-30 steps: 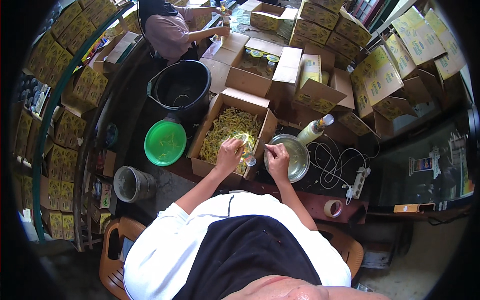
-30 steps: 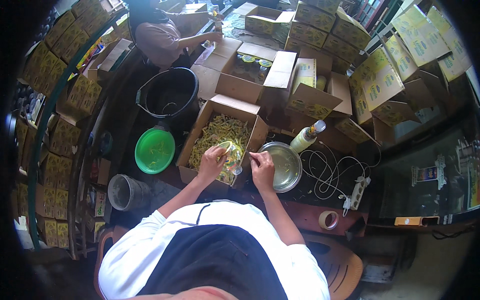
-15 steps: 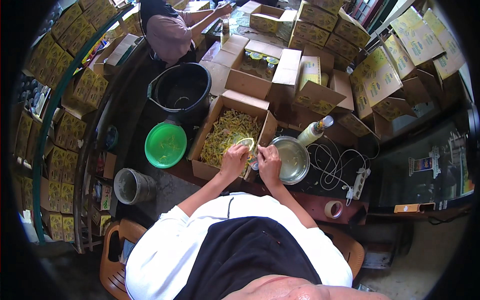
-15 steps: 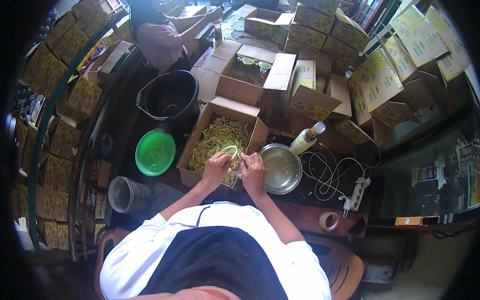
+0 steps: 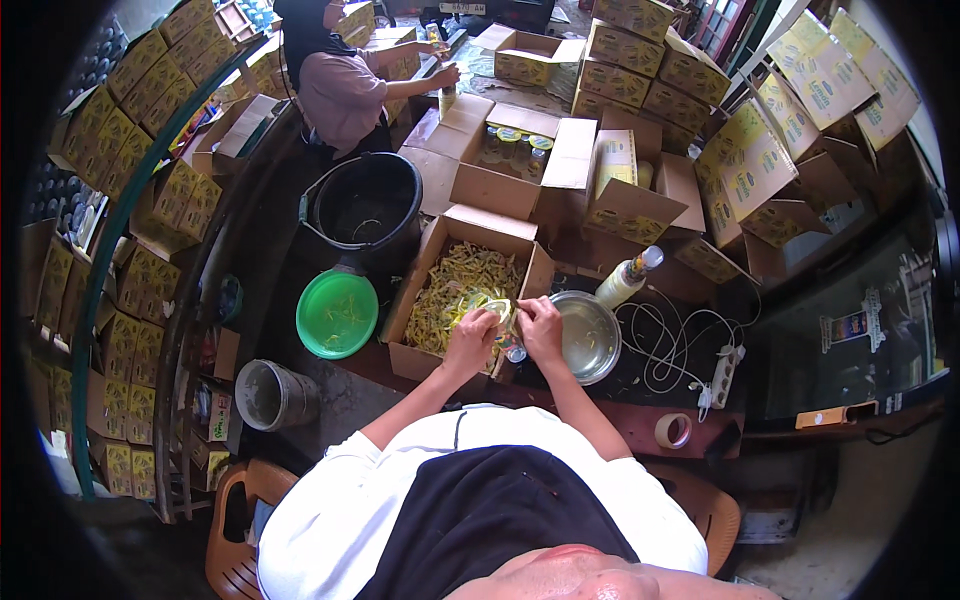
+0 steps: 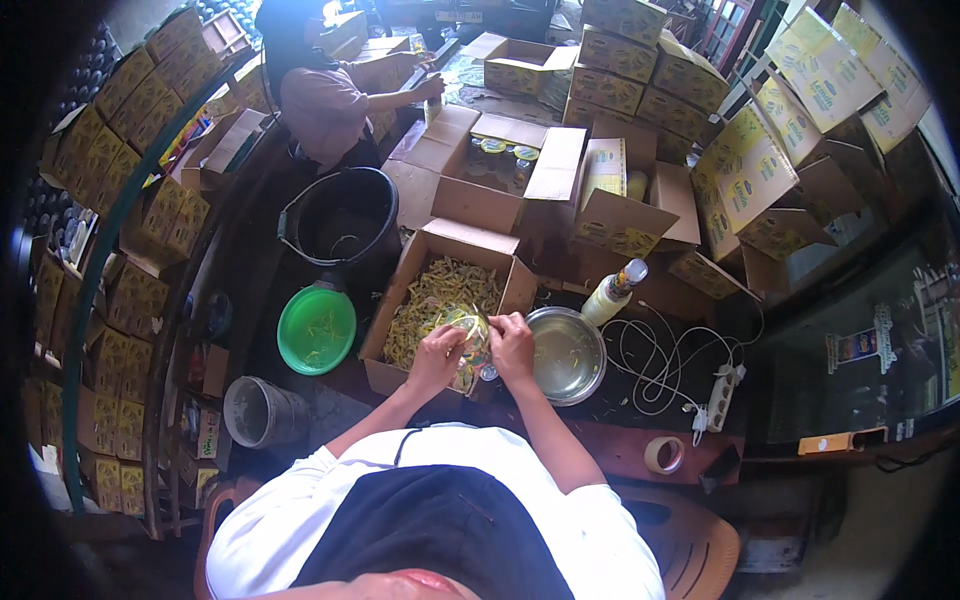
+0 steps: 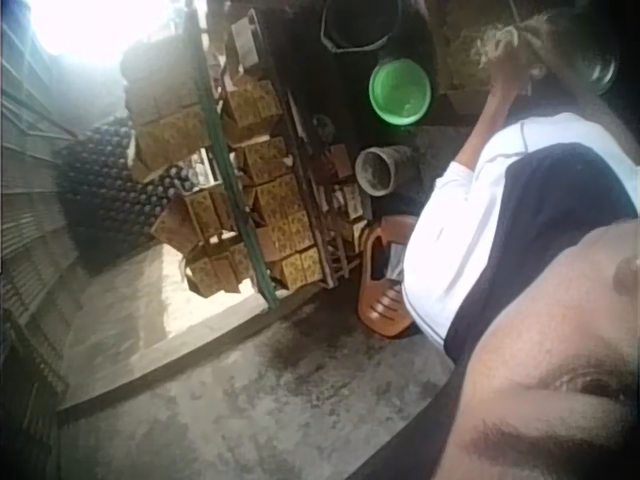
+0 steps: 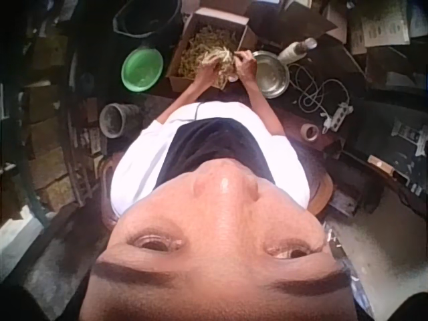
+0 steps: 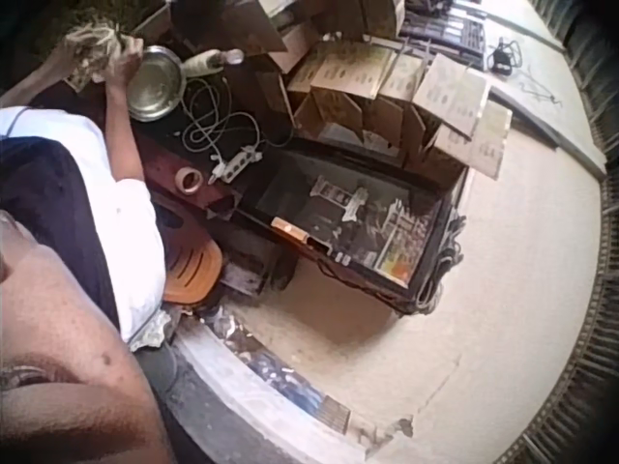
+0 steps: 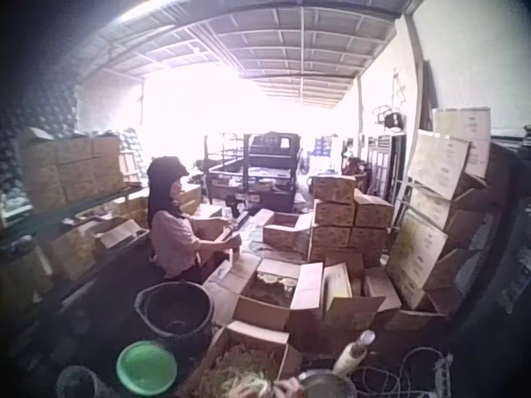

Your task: The person reaches into a cardboard box to pick up small yellow packets, places the packets into a clear plastic bag, and handles a small cup by hand.

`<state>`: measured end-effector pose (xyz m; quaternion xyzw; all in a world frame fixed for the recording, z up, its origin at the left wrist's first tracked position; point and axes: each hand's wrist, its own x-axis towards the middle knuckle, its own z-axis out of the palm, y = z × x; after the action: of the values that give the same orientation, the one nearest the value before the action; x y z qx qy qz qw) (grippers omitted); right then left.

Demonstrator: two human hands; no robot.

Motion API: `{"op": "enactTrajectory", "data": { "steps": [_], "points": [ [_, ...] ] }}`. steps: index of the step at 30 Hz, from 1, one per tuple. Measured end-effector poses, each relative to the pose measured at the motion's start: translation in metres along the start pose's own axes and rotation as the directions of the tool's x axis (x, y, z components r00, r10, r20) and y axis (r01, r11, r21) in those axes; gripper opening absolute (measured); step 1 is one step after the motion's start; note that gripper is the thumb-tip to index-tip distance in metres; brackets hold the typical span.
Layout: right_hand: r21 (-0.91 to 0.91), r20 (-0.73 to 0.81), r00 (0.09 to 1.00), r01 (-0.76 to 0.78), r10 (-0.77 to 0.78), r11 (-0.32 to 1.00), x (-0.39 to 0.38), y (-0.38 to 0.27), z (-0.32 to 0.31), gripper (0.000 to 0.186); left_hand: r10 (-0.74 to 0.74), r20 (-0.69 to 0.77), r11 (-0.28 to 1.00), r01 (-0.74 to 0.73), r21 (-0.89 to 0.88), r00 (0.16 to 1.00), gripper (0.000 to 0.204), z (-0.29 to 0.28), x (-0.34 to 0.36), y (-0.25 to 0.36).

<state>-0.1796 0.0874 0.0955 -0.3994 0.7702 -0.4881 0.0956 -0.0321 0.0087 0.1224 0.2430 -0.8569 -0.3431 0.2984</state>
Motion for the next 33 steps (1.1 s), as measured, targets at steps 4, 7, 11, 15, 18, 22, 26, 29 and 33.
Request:
{"op": "enactTrajectory", "data": {
  "steps": [4, 7, 11, 15, 18, 22, 26, 29, 33],
  "points": [
    [-0.083, -0.049, 0.998, -0.029, 0.025, 0.996, 0.0, 0.037, -0.017, 0.012, -0.073, -0.059, 0.994, 0.068, -0.084, 0.996, 0.012, -0.011, 0.001, -0.008],
    [-0.204, -0.078, 0.99, -0.133, 0.12, 0.97, -0.015, 0.092, -0.028, 0.01, -0.18, -0.022, 0.98, 0.177, -0.09, 0.983, 0.013, -0.013, 0.001, -0.018],
    [-0.659, 0.029, 0.974, -0.151, 0.225, 0.737, -0.056, 0.169, -0.036, 0.014, -0.15, -0.037, 0.985, 0.146, -0.096, 0.988, 0.013, -0.012, 0.004, -0.007],
    [-0.536, -0.01, 0.957, -0.249, 0.288, 0.807, -0.06, 0.134, -0.039, 0.017, -0.115, -0.089, 0.988, 0.105, -0.112, 0.989, 0.014, -0.013, 0.004, -0.012],
    [-0.269, -0.06, 0.978, -0.211, 0.202, 0.94, -0.044, 0.093, -0.045, 0.016, -0.155, -0.053, 0.984, 0.149, -0.098, 0.987, 0.015, -0.012, -0.001, -0.015],
    [-0.005, -0.109, 0.992, -0.062, 0.062, 0.998, -0.024, 0.017, -0.041, 0.013, -0.177, -0.024, 0.98, 0.174, -0.092, 0.984, 0.016, -0.014, 0.003, -0.005],
    [0.039, -0.093, 0.993, 0.07, -0.066, 0.997, -0.023, -0.022, -0.03, 0.014, -0.099, -0.042, 0.995, 0.098, -0.018, 0.994, 0.017, -0.008, 0.004, -0.011],
    [-0.024, -0.086, 0.974, 0.207, -0.208, 0.978, -0.023, -0.039, -0.026, 0.015, -0.109, -0.041, 0.994, 0.109, -0.014, 0.993, 0.017, -0.005, 0.004, -0.012],
    [-0.133, -0.014, 0.963, 0.264, -0.268, 0.955, -0.026, -0.038, -0.017, 0.013, -0.099, -0.02, 0.995, 0.099, -0.014, 0.995, 0.017, -0.002, 0.004, -0.002]
  ]
}}
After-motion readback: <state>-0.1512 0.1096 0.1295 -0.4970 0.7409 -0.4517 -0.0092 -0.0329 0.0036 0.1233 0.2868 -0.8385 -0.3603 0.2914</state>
